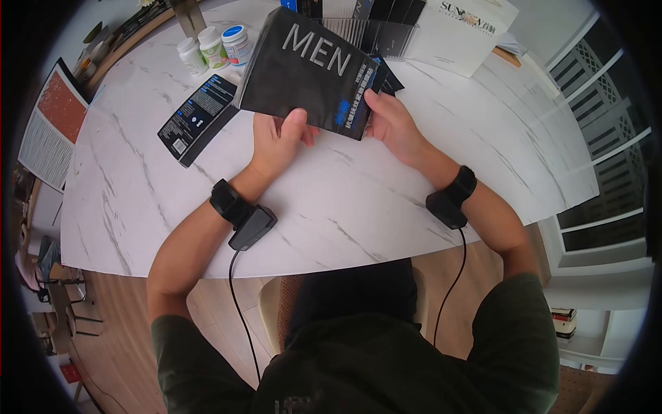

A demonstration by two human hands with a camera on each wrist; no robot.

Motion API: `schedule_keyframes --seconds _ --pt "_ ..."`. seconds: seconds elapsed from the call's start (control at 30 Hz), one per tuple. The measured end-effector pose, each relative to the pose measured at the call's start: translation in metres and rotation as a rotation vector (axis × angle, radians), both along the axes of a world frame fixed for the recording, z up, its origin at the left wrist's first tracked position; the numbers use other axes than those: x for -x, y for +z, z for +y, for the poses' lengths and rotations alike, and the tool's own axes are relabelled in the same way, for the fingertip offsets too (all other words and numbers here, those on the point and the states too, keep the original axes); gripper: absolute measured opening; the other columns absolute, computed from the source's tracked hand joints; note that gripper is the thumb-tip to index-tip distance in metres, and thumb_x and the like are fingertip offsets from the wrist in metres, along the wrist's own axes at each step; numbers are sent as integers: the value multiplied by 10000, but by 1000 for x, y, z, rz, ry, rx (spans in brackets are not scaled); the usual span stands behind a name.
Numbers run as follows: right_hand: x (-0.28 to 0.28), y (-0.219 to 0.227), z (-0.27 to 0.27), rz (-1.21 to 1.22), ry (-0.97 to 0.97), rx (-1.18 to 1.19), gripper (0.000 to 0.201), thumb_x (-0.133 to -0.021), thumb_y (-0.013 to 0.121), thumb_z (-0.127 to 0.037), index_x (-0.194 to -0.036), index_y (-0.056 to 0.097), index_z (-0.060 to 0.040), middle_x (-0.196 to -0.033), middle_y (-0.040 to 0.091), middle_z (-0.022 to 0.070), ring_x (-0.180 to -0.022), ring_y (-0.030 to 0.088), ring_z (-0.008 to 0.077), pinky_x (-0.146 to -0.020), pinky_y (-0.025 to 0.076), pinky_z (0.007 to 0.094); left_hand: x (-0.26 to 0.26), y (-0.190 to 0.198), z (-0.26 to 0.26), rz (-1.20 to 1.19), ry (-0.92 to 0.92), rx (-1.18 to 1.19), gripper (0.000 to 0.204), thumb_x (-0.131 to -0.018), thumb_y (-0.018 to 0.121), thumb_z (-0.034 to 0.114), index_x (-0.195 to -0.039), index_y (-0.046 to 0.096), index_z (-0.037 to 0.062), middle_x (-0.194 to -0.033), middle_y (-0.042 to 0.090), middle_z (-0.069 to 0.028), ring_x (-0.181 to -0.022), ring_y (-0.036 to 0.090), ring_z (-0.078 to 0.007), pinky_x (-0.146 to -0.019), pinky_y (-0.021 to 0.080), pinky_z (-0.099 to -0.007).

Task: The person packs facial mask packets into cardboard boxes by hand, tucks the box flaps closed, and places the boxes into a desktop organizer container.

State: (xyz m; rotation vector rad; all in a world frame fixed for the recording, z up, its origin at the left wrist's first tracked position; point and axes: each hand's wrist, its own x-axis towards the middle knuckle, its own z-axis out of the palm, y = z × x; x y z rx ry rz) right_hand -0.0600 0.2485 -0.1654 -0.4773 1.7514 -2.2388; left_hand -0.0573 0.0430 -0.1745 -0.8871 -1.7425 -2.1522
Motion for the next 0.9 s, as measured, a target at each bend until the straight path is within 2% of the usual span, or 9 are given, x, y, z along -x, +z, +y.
schedule_keyframes --seconds 0.07,0.1,0.13,0.27,0.33,0.37,0.47,0.63,0.9 --pt "0 0 0 -4 5 -18 542 -939 372 -497 -1191 481 -29 -1096 559 87 -943 567 188 -803 479 345 0 -1 0 15 32 6 379 -883 537 280 -996 493 -78 -781 573 -119 -538 572 -156 -422 447 -244" --pt "1 0 0 -57 27 53 506 -940 394 -467 -1187 479 -33 -1094 559 85 -944 567 190 -804 482 351 0 0 0 15 32 6 379 -883 537 280 -996 493 -78 -781 573 -119 -538 572 -156 -422 447 -244" --pt "2 0 1 -110 47 124 471 -942 416 -437 -1182 478 -37 -1091 558 84 -946 568 192 -805 484 356 0 0 -1 1 32 16 372 -887 531 284 -970 504 -78 -746 571 -114 -530 569 -155 -437 454 -249" --pt "1 2 6 -109 49 147 399 -942 444 -393 -1155 481 -58 -1072 560 80 -934 572 184 -775 497 350 2 -1 -2 -49 81 15 369 -903 504 295 -878 539 -72 -624 555 -94 -491 549 -149 -482 469 -270" --pt "2 0 6 -44 -92 67 374 -953 414 -374 -1188 445 -85 -1067 574 46 -932 574 139 -717 492 316 2 1 -3 -52 89 32 373 -907 496 297 -854 546 -70 -592 547 -88 -479 541 -146 -491 469 -275" --pt "3 0 7 -44 -92 67 374 -953 414 -374 -1188 445 -85 -1067 574 46 -932 574 139 -717 492 316 2 2 -3 -54 95 49 380 -911 488 298 -830 553 -67 -560 538 -83 -466 532 -144 -500 468 -279" --pt "3 1 7 16 -82 11 321 -952 435 -346 -1133 470 -84 -1048 563 51 -906 585 155 -732 511 327 3 -2 -2 -35 78 3 370 -908 499 294 -854 553 -68 -606 560 -98 -469 531 -142 -483 457 -271" --pt "2 1 6 16 -116 9 275 -938 490 -265 -1136 499 -73 -1009 583 29 -889 581 120 -708 502 284 1 2 0 -25 79 -3 347 -903 514 280 -898 544 -66 -667 574 -102 -478 539 -143 -469 451 -262" --pt "4 -1 8 44 -111 18 255 -930 517 -229 -1116 533 -55 -947 604 18 -839 568 99 -669 471 240 4 -5 -4 6 51 17 335 -897 519 270 -946 525 -62 -723 579 -108 -514 553 -150 -444 443 -250"
